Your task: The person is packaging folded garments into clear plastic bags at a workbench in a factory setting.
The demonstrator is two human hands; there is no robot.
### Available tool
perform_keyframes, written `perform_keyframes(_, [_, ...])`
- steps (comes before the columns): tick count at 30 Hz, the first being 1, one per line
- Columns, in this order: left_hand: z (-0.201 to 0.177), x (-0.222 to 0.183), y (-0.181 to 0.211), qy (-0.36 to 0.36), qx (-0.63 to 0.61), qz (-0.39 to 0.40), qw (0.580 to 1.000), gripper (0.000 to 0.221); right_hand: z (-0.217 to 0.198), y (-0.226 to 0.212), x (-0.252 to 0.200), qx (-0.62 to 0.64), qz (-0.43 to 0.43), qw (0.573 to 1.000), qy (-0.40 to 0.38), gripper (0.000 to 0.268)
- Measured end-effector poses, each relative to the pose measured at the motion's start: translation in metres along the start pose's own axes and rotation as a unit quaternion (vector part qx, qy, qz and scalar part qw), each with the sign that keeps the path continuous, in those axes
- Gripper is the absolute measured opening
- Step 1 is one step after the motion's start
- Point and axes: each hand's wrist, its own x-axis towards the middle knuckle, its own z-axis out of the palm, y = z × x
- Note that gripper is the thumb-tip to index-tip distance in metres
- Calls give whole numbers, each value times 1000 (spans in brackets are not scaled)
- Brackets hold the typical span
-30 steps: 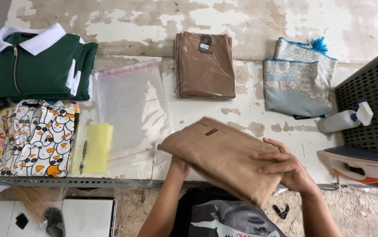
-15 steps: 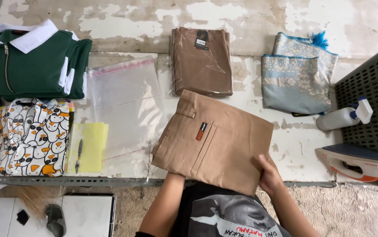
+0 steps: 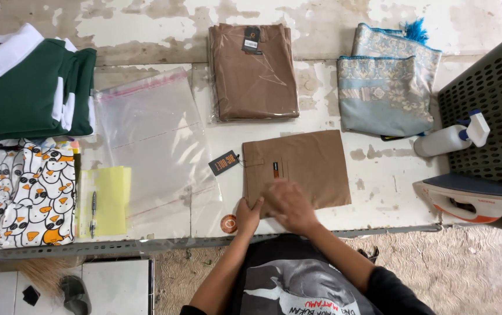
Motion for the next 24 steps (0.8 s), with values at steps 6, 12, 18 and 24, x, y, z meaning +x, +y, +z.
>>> perform_keyframes(6, [4,21,-32,15,45,33,998,77,20,91,-83,-99,72,992,-28,57])
perform_keyframes(12, [-2,6,-7,-4,76,14,997,80,-14,151,-148,-282,451,829,174,56])
perform_keyframes(18, [-5,-9,11,-15,70,8,997,72,47,1,0,36,-19,990,-137,67])
perform_keyframes(24, [-1,1,-12,17,62,36,997,47,-10,83,6,-56,182,935,-298,70])
